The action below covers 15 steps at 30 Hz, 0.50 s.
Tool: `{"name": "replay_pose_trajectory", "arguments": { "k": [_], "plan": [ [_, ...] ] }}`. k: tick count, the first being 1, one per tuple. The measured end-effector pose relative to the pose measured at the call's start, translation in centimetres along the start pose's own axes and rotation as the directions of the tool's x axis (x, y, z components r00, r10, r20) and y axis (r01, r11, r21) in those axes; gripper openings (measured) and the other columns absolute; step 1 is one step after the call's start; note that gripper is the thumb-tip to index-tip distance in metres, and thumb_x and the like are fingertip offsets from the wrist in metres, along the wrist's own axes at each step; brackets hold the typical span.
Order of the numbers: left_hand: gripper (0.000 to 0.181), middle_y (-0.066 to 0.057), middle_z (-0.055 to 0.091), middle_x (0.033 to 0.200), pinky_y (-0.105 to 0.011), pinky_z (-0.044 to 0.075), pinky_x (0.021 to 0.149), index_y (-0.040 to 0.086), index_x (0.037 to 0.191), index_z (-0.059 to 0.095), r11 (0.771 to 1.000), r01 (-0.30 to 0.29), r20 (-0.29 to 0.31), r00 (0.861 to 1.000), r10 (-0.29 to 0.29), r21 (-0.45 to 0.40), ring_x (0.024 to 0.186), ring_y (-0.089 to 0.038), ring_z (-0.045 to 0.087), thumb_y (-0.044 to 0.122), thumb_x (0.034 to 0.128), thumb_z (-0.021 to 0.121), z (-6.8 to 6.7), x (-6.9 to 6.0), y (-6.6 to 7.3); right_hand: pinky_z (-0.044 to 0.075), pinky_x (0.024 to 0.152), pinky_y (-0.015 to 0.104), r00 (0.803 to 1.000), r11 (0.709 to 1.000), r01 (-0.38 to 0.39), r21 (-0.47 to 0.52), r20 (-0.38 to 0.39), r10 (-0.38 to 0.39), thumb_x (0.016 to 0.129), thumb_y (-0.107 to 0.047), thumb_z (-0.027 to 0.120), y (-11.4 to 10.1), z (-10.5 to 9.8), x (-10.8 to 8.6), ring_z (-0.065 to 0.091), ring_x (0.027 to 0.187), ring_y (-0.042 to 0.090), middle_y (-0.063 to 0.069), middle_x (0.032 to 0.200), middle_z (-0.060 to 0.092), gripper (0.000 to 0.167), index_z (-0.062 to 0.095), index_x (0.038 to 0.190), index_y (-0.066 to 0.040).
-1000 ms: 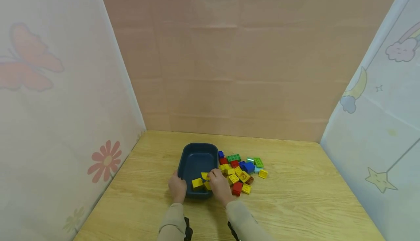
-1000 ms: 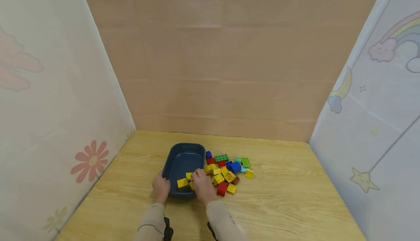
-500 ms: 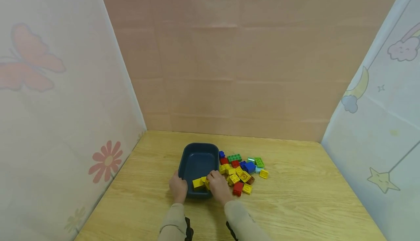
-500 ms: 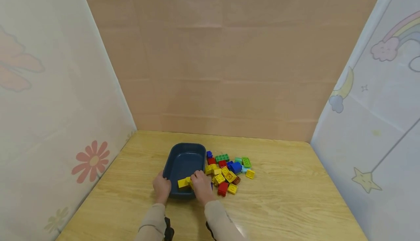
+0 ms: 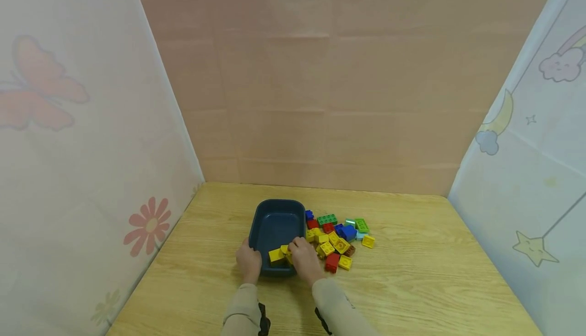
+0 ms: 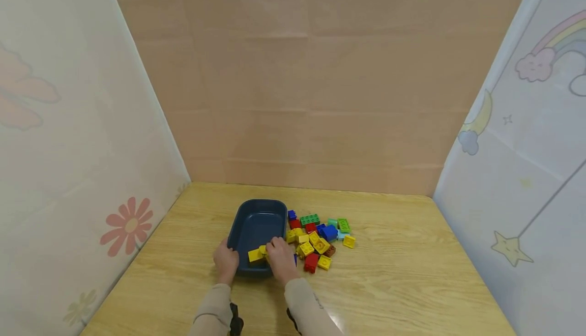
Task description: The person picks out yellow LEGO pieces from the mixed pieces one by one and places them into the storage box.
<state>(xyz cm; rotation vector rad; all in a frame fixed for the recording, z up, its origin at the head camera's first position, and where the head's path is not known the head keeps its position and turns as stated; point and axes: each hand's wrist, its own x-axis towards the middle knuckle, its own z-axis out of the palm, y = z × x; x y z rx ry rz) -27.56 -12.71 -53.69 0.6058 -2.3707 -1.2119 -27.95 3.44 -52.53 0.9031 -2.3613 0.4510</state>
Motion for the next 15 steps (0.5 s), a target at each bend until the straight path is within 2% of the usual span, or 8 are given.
{"name": "replay_pose_trajectory", "arguments": {
  "k": [4, 7, 15],
  "plan": [
    [0.040, -0.029, 0.059, 0.098, -0.048, 0.048, 0.071, -0.012, 0.112, 0.054, 1.000, 0.009, 0.007, 1.000, -0.009, -0.003, 0.089, -0.040, 0.058, -0.014, 0.0726, 0.052, -0.05, -0.04, 0.06, 0.045, 0.061, 0.025, 0.999, 0.998, 0.013, -0.065, 0.041, -0.011, 0.071, 0.001, 0.069, -0.06, -0.03, 0.03, 0.049, 0.066, 0.013, -0.001, 0.071, 0.050, 0.011, 0.066, 0.070, -0.009],
    [0.039, -0.029, 0.060, 0.096, -0.048, 0.048, 0.070, -0.012, 0.110, 0.055, 1.000, -0.010, -0.006, 1.000, 0.010, -0.005, 0.087, -0.040, 0.058, -0.015, 0.0713, 0.052, -0.06, -0.09, 0.06, 0.046, 0.066, 0.027, 0.997, 0.994, 0.024, -0.110, 0.071, -0.016, 0.071, 0.000, 0.069, -0.08, -0.02, 0.01, 0.051, 0.068, 0.013, -0.002, 0.071, 0.053, 0.010, 0.067, 0.069, -0.010],
    [0.037, -0.030, 0.060, 0.095, -0.049, 0.048, 0.070, -0.014, 0.108, 0.055, 0.999, -0.033, -0.012, 0.999, 0.033, -0.013, 0.087, -0.041, 0.058, -0.016, 0.0706, 0.052, 0.04, -0.12, -0.01, 0.047, 0.078, 0.033, 0.993, 0.990, 0.057, -0.130, 0.111, -0.043, 0.073, 0.002, 0.066, 0.27, 0.14, -0.19, 0.059, 0.081, 0.016, 0.000, 0.086, 0.065, 0.013, 0.071, 0.080, -0.007]
  ]
}}
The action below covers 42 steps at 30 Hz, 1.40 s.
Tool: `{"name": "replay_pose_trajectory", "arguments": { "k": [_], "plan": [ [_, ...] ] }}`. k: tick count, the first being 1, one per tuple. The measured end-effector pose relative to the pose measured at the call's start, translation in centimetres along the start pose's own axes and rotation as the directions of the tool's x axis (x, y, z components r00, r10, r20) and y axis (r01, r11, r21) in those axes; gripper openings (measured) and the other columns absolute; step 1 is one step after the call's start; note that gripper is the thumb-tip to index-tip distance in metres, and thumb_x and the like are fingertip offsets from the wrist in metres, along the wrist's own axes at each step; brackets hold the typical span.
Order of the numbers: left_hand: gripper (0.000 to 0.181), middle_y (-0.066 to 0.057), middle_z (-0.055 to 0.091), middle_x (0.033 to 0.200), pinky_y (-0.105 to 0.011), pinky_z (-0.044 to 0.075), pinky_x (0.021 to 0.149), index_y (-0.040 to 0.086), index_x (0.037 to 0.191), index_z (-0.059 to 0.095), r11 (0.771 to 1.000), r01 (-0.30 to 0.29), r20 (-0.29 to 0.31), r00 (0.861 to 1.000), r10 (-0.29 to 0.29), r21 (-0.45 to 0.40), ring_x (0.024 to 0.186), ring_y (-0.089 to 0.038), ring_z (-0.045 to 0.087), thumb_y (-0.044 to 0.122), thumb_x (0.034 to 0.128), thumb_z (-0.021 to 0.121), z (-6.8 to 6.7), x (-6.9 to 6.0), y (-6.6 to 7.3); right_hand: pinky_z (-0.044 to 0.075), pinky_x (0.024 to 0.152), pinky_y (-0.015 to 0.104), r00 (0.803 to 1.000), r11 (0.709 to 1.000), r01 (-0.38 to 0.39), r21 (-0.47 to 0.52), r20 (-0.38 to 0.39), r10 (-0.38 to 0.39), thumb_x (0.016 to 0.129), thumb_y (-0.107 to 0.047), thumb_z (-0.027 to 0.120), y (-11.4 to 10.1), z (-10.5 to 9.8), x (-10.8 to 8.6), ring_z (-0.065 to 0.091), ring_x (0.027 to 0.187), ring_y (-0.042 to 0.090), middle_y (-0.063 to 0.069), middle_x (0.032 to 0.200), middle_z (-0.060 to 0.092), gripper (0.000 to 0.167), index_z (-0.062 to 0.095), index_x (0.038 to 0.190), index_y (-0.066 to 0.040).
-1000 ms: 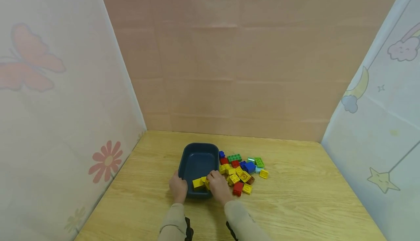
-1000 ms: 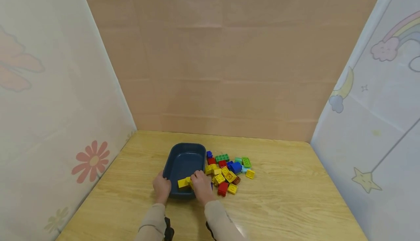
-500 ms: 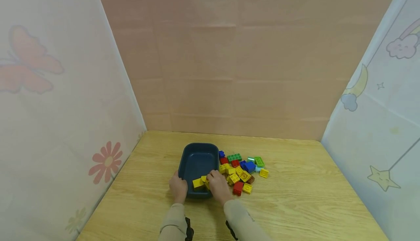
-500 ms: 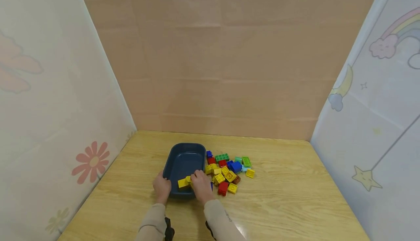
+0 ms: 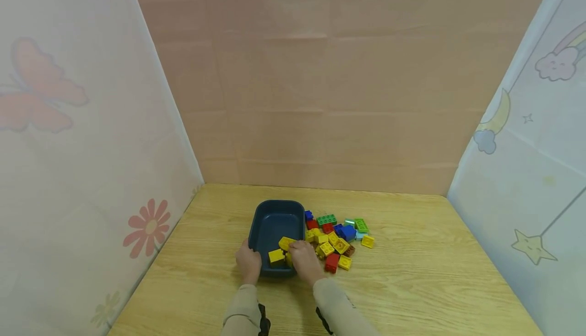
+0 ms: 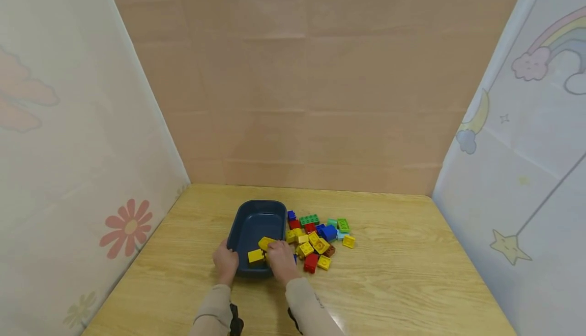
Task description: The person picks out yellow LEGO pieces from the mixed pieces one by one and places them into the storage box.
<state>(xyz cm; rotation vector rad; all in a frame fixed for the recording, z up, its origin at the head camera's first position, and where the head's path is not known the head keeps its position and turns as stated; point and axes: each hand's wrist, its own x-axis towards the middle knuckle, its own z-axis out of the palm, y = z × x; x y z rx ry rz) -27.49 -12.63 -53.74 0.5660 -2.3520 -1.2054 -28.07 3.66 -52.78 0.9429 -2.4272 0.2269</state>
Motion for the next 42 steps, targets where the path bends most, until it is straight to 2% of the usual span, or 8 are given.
{"name": "replay_pose_trajectory", "arguments": {
  "k": [8, 14, 20, 25, 30, 33, 37, 42],
  "plan": [
    [0.036, -0.030, 0.060, 0.093, -0.049, 0.048, 0.068, -0.014, 0.104, 0.057, 1.000, -0.025, -0.018, 1.000, 0.025, -0.009, 0.084, -0.041, 0.059, -0.017, 0.0689, 0.051, 0.2, 0.0, -0.2, 0.042, 0.087, 0.038, 0.993, 1.000, -0.005, -0.018, 0.115, 0.007, 0.074, 0.004, 0.064, 0.1, 0.0, -0.2, 0.061, 0.077, 0.014, -0.002, 0.079, 0.067, 0.016, 0.070, 0.080, -0.011],
    [0.035, -0.030, 0.060, 0.091, -0.050, 0.048, 0.068, -0.015, 0.103, 0.057, 0.999, -0.034, -0.023, 0.999, 0.034, -0.010, 0.083, -0.041, 0.059, -0.017, 0.0683, 0.051, 0.3, -0.2, -0.2, 0.042, 0.088, 0.039, 0.991, 1.000, -0.017, -0.004, 0.133, 0.017, 0.075, 0.005, 0.062, 0.2, -0.1, -0.3, 0.061, 0.079, 0.015, -0.002, 0.080, 0.067, 0.017, 0.070, 0.081, -0.010],
    [0.036, -0.030, 0.060, 0.094, -0.049, 0.048, 0.070, -0.013, 0.106, 0.056, 1.000, 0.011, 0.001, 1.000, -0.011, 0.004, 0.085, -0.040, 0.059, -0.016, 0.0700, 0.052, 0.3, -0.3, -0.4, 0.042, 0.088, 0.039, 0.989, 0.996, -0.046, 0.081, 0.143, 0.034, 0.080, 0.002, 0.058, 0.1, -0.4, -0.7, 0.058, 0.085, 0.018, 0.002, 0.086, 0.064, 0.016, 0.070, 0.086, -0.007],
    [0.037, -0.030, 0.060, 0.094, -0.049, 0.048, 0.070, -0.014, 0.107, 0.056, 1.000, 0.008, -0.001, 1.000, -0.008, 0.007, 0.085, -0.041, 0.059, -0.016, 0.0702, 0.052, 0.1, -0.4, -0.3, 0.043, 0.087, 0.040, 0.988, 0.988, -0.062, 0.145, 0.148, 0.041, 0.085, -0.001, 0.054, 0.3, -0.8, -1.2, 0.056, 0.095, 0.022, 0.007, 0.097, 0.061, 0.017, 0.068, 0.093, -0.005],
    [0.037, -0.031, 0.059, 0.094, -0.049, 0.048, 0.070, -0.015, 0.107, 0.055, 1.000, 0.000, 0.001, 1.000, 0.000, 0.011, 0.085, -0.041, 0.058, -0.016, 0.0698, 0.051, 0.0, -0.4, -0.2, 0.044, 0.086, 0.041, 0.992, 0.981, -0.052, 0.189, 0.120, 0.029, 0.083, 0.002, 0.055, 0.8, -1.5, -1.8, 0.050, 0.108, 0.030, 0.014, 0.109, 0.057, 0.018, 0.065, 0.098, -0.001],
    [0.037, -0.031, 0.059, 0.095, -0.050, 0.048, 0.070, -0.015, 0.107, 0.056, 1.000, -0.008, -0.002, 1.000, 0.008, 0.009, 0.086, -0.042, 0.058, -0.016, 0.0698, 0.051, 0.0, -0.3, -0.1, 0.043, 0.087, 0.040, 0.996, 0.975, -0.056, 0.217, 0.081, 0.039, 0.080, 0.005, 0.057, 1.5, -1.7, -2.2, 0.049, 0.109, 0.032, 0.017, 0.111, 0.055, 0.020, 0.063, 0.100, 0.001],
    [0.035, -0.031, 0.059, 0.095, -0.050, 0.047, 0.071, -0.015, 0.105, 0.056, 1.000, -0.026, -0.009, 1.000, 0.026, -0.003, 0.087, -0.042, 0.057, -0.017, 0.0701, 0.050, -0.1, -0.2, 0.0, 0.043, 0.086, 0.041, 0.994, 0.959, -0.107, 0.261, 0.000, 0.110, 0.077, 0.008, 0.059, 2.8, -2.0, -2.9, 0.049, 0.106, 0.033, 0.018, 0.108, 0.055, 0.022, 0.063, 0.099, 0.003],
    [0.034, -0.030, 0.060, 0.095, -0.050, 0.047, 0.071, -0.014, 0.104, 0.058, 1.000, -0.030, -0.011, 1.000, 0.030, -0.009, 0.087, -0.042, 0.057, -0.017, 0.0702, 0.050, -0.2, -0.1, 0.0, 0.044, 0.083, 0.044, 0.973, 0.957, -0.172, 0.233, -0.113, 0.202, 0.074, 0.009, 0.062, 5.0, -2.4, -3.8, 0.050, 0.103, 0.038, 0.020, 0.104, 0.055, 0.020, 0.064, 0.093, 0.005]
  ]
}}
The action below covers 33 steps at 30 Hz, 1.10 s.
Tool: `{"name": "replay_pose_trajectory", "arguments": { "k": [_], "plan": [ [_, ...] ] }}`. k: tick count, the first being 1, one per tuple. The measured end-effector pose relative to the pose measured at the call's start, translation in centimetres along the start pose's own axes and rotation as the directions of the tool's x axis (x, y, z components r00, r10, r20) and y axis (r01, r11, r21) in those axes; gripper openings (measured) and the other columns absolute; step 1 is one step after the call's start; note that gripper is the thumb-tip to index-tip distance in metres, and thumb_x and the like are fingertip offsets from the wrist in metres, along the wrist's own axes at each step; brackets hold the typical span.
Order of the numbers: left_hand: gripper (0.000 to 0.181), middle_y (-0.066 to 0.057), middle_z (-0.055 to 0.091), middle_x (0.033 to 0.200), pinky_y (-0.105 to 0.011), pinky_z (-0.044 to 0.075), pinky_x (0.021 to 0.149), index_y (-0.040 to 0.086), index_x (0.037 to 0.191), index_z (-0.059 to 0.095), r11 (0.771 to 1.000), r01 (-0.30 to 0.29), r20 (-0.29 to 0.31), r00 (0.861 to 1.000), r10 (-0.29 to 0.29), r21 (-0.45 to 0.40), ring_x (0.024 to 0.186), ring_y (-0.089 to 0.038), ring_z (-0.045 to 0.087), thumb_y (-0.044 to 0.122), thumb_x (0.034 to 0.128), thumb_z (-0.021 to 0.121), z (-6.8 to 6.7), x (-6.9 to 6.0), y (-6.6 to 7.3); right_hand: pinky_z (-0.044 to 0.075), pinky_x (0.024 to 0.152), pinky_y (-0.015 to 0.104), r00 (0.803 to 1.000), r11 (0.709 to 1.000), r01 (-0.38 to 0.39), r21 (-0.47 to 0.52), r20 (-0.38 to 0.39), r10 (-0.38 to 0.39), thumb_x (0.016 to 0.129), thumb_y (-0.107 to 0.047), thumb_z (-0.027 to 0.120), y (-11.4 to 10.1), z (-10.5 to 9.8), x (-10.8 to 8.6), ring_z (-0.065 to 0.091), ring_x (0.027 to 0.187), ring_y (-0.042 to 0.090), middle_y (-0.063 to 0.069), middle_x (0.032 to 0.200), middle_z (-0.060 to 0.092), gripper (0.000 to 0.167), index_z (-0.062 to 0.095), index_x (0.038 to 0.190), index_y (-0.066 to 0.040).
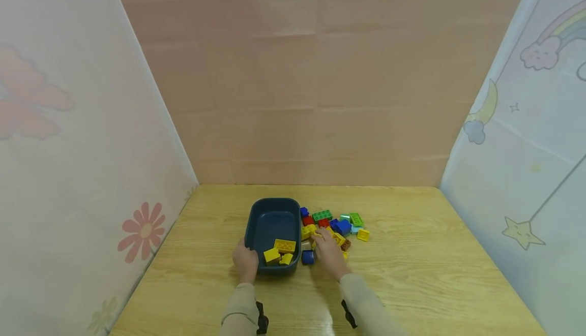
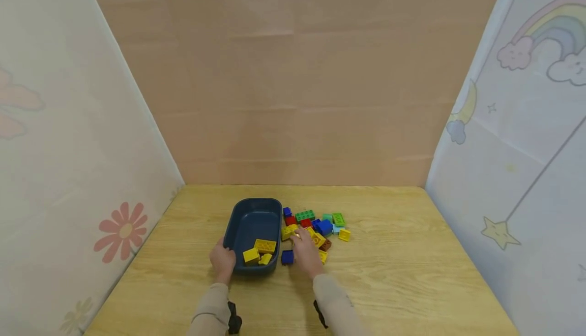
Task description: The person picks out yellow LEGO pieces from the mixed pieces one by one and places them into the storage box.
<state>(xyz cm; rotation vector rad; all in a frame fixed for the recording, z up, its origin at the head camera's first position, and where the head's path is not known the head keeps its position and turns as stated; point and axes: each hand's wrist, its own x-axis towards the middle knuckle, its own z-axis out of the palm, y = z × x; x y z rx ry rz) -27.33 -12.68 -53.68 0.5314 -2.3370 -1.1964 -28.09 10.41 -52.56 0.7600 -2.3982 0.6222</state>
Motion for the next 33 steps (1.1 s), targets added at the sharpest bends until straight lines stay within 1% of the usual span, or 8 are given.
{"name": "replay_pose_trajectory", "arguments": {
  "k": [4, 7, 11, 15, 20, 25, 27, 33],
  "plan": [
    [0.035, -0.030, 0.060, 0.094, -0.050, 0.047, 0.070, -0.014, 0.103, 0.058, 1.000, 0.008, 0.006, 1.000, -0.008, -0.004, 0.086, -0.043, 0.057, -0.017, 0.0698, 0.051, -0.1, 0.0, 0.0, 0.044, 0.083, 0.043, 0.998, 0.997, -0.043, -0.070, -0.057, 0.039, 0.072, 0.010, 0.062, 2.2, -1.3, -0.3, 0.050, 0.102, 0.037, 0.020, 0.103, 0.055, 0.020, 0.064, 0.092, 0.006],
    [0.035, -0.030, 0.060, 0.094, -0.050, 0.047, 0.070, -0.013, 0.104, 0.058, 1.000, 0.008, 0.009, 1.000, -0.008, -0.002, 0.085, -0.043, 0.057, -0.016, 0.0698, 0.051, -0.2, -0.1, 0.0, 0.044, 0.082, 0.043, 0.990, 0.988, -0.130, -0.083, -0.060, 0.125, 0.073, 0.008, 0.062, 4.0, -2.6, -0.6, 0.050, 0.100, 0.036, 0.021, 0.103, 0.055, 0.022, 0.063, 0.095, 0.007],
    [0.037, -0.031, 0.059, 0.095, -0.050, 0.048, 0.069, -0.014, 0.106, 0.056, 1.000, 0.011, 0.009, 1.000, -0.011, 0.004, 0.085, -0.043, 0.058, -0.016, 0.0702, 0.051, -0.2, -0.1, -0.1, 0.043, 0.083, 0.046, 0.963, 0.959, -0.269, -0.087, -0.007, 0.269, 0.075, 0.006, 0.062, 6.2, -4.1, -1.1, 0.048, 0.102, 0.037, 0.025, 0.108, 0.053, 0.028, 0.060, 0.102, 0.009],
    [0.039, -0.032, 0.058, 0.097, -0.050, 0.048, 0.070, -0.015, 0.109, 0.054, 1.000, 0.020, 0.016, 1.000, -0.020, 0.008, 0.087, -0.042, 0.058, -0.016, 0.0711, 0.050, -0.3, 0.0, -0.1, 0.039, 0.087, 0.050, 0.933, 0.934, -0.340, -0.112, 0.083, 0.350, 0.077, 0.003, 0.061, 7.8, -4.9, -1.7, 0.044, 0.108, 0.041, 0.030, 0.116, 0.048, 0.033, 0.056, 0.109, 0.011],
    [0.036, -0.031, 0.059, 0.096, -0.049, 0.048, 0.069, -0.013, 0.107, 0.056, 1.000, 0.010, 0.023, 1.000, -0.011, 0.007, 0.086, -0.042, 0.058, -0.016, 0.0717, 0.051, -0.2, 0.1, -0.2, 0.035, 0.090, 0.052, 0.904, 0.920, -0.375, -0.115, 0.172, 0.391, 0.080, 0.001, 0.059, 8.4, -5.3, -2.2, 0.040, 0.111, 0.044, 0.032, 0.121, 0.043, 0.037, 0.052, 0.114, 0.011],
    [0.034, -0.030, 0.060, 0.092, -0.049, 0.049, 0.065, -0.012, 0.104, 0.057, 1.000, -0.008, 0.018, 1.000, 0.007, 0.011, 0.082, -0.042, 0.059, -0.016, 0.0711, 0.052, -0.2, -0.2, -0.2, 0.034, 0.091, 0.051, 0.887, 0.915, -0.376, -0.148, 0.227, 0.401, 0.080, 0.000, 0.059, 8.6, -5.4, -2.6, 0.040, 0.112, 0.044, 0.032, 0.122, 0.043, 0.039, 0.050, 0.117, 0.011],
    [0.034, -0.030, 0.060, 0.092, -0.049, 0.049, 0.065, -0.012, 0.104, 0.057, 1.000, -0.008, 0.019, 1.000, 0.008, 0.016, 0.082, -0.042, 0.059, -0.016, 0.0708, 0.052, -0.2, -0.2, -0.2, 0.034, 0.092, 0.051, 0.883, 0.914, -0.371, -0.164, 0.241, 0.402, 0.080, 0.000, 0.060, 8.8, -5.5, -2.8, 0.039, 0.113, 0.044, 0.032, 0.123, 0.042, 0.041, 0.049, 0.118, 0.012],
    [0.036, -0.030, 0.060, 0.091, -0.048, 0.049, 0.065, -0.013, 0.107, 0.056, 0.999, 0.004, 0.025, 1.000, -0.005, 0.037, 0.082, -0.041, 0.059, -0.015, 0.0708, 0.052, 0.0, 0.1, -0.1, 0.033, 0.092, 0.051, 0.888, 0.922, -0.352, -0.161, 0.253, 0.384, 0.080, 0.001, 0.060, 9.2, -5.8, -3.4, 0.039, 0.113, 0.045, 0.033, 0.123, 0.041, 0.042, 0.048, 0.118, 0.013]
  ]
}}
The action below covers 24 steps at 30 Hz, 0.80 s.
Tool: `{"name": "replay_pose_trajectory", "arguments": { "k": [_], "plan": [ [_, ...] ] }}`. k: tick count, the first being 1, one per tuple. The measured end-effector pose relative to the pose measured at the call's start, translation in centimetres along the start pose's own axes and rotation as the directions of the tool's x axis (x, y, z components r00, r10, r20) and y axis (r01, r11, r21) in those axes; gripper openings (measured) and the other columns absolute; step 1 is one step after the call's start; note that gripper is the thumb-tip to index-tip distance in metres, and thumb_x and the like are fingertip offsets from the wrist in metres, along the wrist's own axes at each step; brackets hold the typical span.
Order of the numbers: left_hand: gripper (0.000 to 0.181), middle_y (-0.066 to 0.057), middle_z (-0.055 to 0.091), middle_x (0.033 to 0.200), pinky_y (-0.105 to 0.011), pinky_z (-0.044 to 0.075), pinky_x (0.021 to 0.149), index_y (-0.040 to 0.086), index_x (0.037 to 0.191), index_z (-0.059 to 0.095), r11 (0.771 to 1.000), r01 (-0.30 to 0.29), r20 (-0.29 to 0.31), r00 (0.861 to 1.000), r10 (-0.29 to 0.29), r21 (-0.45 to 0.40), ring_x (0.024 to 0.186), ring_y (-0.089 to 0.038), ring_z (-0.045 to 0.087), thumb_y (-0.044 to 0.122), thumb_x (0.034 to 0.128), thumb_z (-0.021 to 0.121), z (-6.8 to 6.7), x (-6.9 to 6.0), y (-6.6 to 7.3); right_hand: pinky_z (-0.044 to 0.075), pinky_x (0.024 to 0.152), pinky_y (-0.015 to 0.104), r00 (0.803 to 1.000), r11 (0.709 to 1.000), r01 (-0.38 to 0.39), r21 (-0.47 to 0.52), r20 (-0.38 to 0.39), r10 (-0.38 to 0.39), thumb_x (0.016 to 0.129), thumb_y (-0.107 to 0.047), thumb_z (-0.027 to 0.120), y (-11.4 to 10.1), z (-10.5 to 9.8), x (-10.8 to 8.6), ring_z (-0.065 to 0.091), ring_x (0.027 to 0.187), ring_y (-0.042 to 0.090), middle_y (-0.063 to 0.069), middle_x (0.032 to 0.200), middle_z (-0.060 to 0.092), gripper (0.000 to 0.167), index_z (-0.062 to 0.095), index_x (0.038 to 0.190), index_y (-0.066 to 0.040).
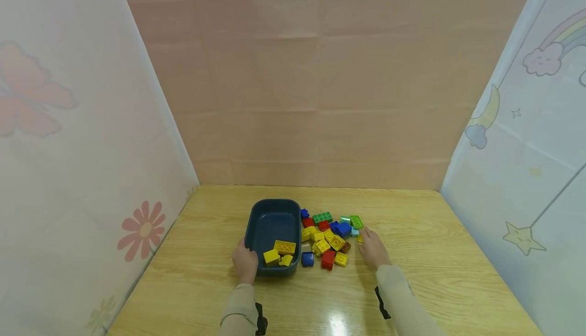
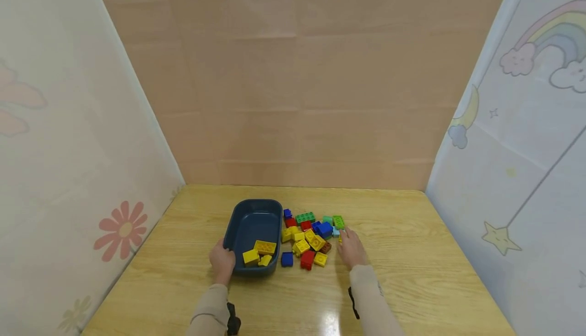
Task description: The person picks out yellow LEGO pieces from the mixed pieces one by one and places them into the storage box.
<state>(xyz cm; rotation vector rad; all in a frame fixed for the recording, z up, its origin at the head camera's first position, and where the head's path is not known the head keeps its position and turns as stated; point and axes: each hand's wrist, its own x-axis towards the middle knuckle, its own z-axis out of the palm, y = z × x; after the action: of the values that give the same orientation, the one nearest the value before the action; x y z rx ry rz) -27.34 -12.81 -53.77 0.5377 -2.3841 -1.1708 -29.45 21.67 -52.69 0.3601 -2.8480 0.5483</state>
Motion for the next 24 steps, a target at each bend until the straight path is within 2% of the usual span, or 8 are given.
{"name": "replay_pose_trajectory", "arguments": {
  "k": [8, 15, 24],
  "plan": [
    [0.036, -0.030, 0.060, 0.092, -0.048, 0.049, 0.064, -0.012, 0.106, 0.056, 1.000, 0.002, 0.004, 1.000, -0.002, 0.008, 0.083, -0.041, 0.059, -0.016, 0.0708, 0.051, 0.23, 0.20, -0.10, 0.035, 0.091, 0.050, 0.998, 0.998, 0.028, -0.051, 0.063, -0.025, 0.080, 0.001, 0.061, 0.38, 0.00, -0.22, 0.039, 0.113, 0.045, 0.032, 0.126, 0.039, 0.046, 0.046, 0.123, 0.010],
    [0.037, -0.029, 0.061, 0.091, -0.048, 0.049, 0.063, -0.011, 0.107, 0.057, 1.000, 0.013, 0.002, 1.000, -0.013, 0.007, 0.082, -0.040, 0.059, -0.015, 0.0707, 0.052, 0.24, 0.18, -0.11, 0.034, 0.091, 0.053, 0.992, 0.998, 0.024, -0.060, 0.128, -0.017, 0.080, 0.001, 0.061, 0.43, 0.05, -0.21, 0.037, 0.115, 0.048, 0.032, 0.129, 0.036, 0.049, 0.044, 0.125, 0.009],
    [0.037, -0.027, 0.061, 0.090, -0.048, 0.049, 0.063, -0.010, 0.108, 0.056, 0.999, 0.028, 0.003, 1.000, -0.028, 0.026, 0.082, -0.040, 0.059, -0.014, 0.0711, 0.052, 0.35, 0.21, -0.37, 0.040, 0.086, 0.046, 0.992, 0.996, 0.031, -0.088, 0.121, -0.020, 0.073, 0.003, 0.068, 0.47, 0.92, -0.18, 0.049, 0.102, 0.039, 0.025, 0.107, 0.055, 0.041, 0.055, 0.112, 0.008]
  ]
}}
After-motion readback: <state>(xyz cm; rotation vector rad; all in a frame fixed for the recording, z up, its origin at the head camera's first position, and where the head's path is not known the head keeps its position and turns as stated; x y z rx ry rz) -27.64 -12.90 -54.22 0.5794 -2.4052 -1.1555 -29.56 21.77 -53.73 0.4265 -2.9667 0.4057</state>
